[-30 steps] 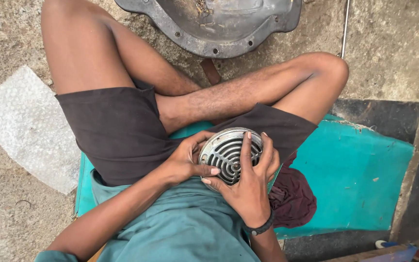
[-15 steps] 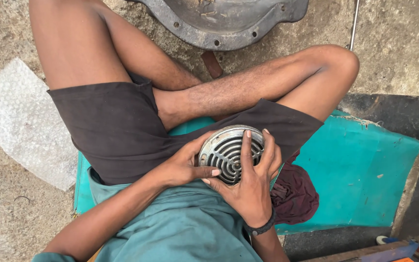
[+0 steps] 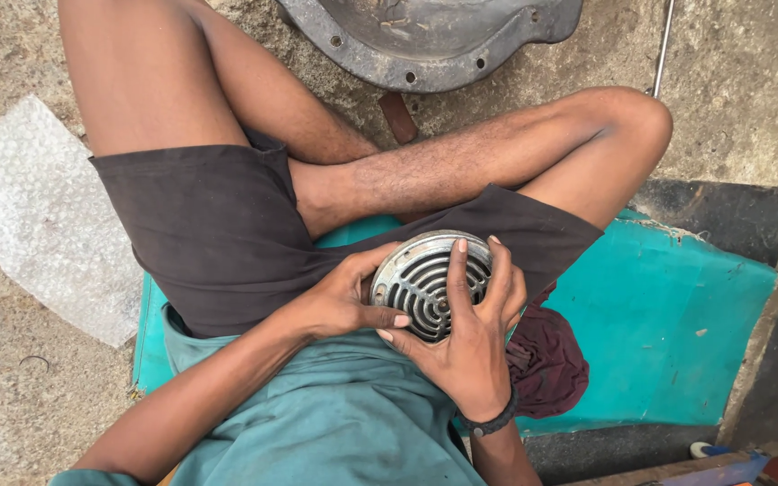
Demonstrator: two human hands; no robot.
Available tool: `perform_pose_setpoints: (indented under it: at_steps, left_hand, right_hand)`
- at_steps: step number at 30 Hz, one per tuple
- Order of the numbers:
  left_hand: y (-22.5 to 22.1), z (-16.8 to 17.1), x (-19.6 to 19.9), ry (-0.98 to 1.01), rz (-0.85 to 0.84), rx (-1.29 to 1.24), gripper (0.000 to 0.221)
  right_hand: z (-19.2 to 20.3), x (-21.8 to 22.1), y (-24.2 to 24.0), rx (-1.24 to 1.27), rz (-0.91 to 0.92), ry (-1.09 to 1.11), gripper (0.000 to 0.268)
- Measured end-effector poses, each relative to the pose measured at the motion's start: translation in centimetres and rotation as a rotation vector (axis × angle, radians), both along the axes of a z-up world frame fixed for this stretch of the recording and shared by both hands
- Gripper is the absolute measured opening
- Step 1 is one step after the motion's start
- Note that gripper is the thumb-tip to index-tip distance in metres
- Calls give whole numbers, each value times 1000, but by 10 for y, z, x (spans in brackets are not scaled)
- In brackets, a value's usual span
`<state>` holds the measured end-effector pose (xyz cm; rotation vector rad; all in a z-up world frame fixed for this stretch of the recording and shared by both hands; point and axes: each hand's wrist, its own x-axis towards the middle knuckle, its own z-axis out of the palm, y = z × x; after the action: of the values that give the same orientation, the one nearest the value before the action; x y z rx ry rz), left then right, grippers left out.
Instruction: Servicing and reassembling a motorcycle horn component.
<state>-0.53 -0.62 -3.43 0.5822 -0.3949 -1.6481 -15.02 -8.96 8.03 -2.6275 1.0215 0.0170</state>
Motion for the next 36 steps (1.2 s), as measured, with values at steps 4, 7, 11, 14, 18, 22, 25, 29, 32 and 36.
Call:
perform_pose_setpoints:
  at_steps: [4,7,11,14,18,22,25,29,32,36]
  left_hand:
    - [0,-3,-1,-11,8,12,77]
    - [0,-5,-2,-26,11,11,79]
    - [-1,-3,0,-36,7,3,79]
    - [0,0,1,-47,1,2,78]
    - [-2,3,3,-45,-1,-6,77]
    - [-1,0,1,-29,0,-1,75]
    - [-1,-3,0,-17,9,-11,71]
    - [-1,-4,-1,-25,26,-18,64]
    - [-1,-6,-2,-27,28,-12,61]
    - [0,-9,-3,-27,39,-11,57]
  right_hand:
    - [0,1,-2,2,17,3,122]
    - [-1,0,-3,0,36,10,120]
    - [-1,-1,-3,8,31,12,121]
    - [-2,-1,0,-1,18,10,121]
    - [-3,-4,2,10,-24,-52,122]
    - [-4,-4,4,7,-54,-60,122]
    - [-4,-1,5,-14,-56,-68,122]
    - [-5,0,5,-36,-70,-61,122]
    - [-6,0,5,-39,-74,-65,122]
    - [-7,-1,5,-42,-73,-70,122]
